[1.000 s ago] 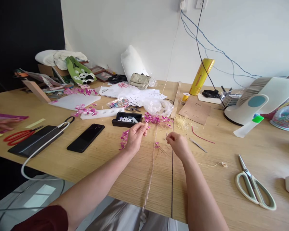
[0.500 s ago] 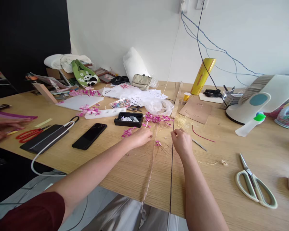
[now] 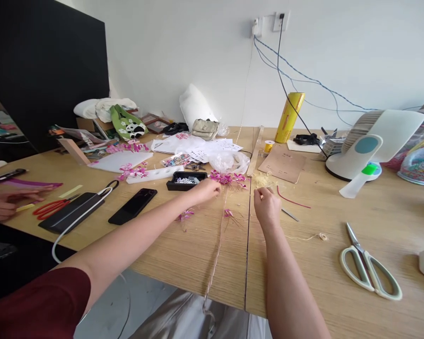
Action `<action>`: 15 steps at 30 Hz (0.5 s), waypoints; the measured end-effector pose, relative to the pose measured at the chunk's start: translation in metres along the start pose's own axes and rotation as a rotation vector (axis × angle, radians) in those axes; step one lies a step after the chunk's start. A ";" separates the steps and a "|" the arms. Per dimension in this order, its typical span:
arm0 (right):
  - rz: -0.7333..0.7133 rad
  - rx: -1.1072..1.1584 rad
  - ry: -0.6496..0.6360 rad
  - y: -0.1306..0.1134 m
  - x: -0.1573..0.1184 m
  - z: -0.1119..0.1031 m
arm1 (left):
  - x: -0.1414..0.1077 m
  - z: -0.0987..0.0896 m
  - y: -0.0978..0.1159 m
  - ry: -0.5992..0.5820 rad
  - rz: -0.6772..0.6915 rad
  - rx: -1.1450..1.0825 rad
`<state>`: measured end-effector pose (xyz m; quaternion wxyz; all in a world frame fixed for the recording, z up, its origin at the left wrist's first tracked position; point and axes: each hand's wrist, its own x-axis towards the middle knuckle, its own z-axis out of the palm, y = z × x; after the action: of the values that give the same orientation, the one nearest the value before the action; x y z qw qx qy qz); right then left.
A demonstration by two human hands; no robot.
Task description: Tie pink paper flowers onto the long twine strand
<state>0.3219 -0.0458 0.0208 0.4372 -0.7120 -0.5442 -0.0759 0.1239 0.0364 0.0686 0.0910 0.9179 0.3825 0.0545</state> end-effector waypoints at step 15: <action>0.106 0.065 0.253 0.020 0.007 -0.005 | 0.047 0.036 0.075 -0.123 0.340 -0.114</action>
<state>0.3435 -0.0452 0.0174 0.5283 -0.7101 -0.4485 -0.1242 0.2144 0.0134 0.0504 0.1557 0.9642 0.2120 0.0344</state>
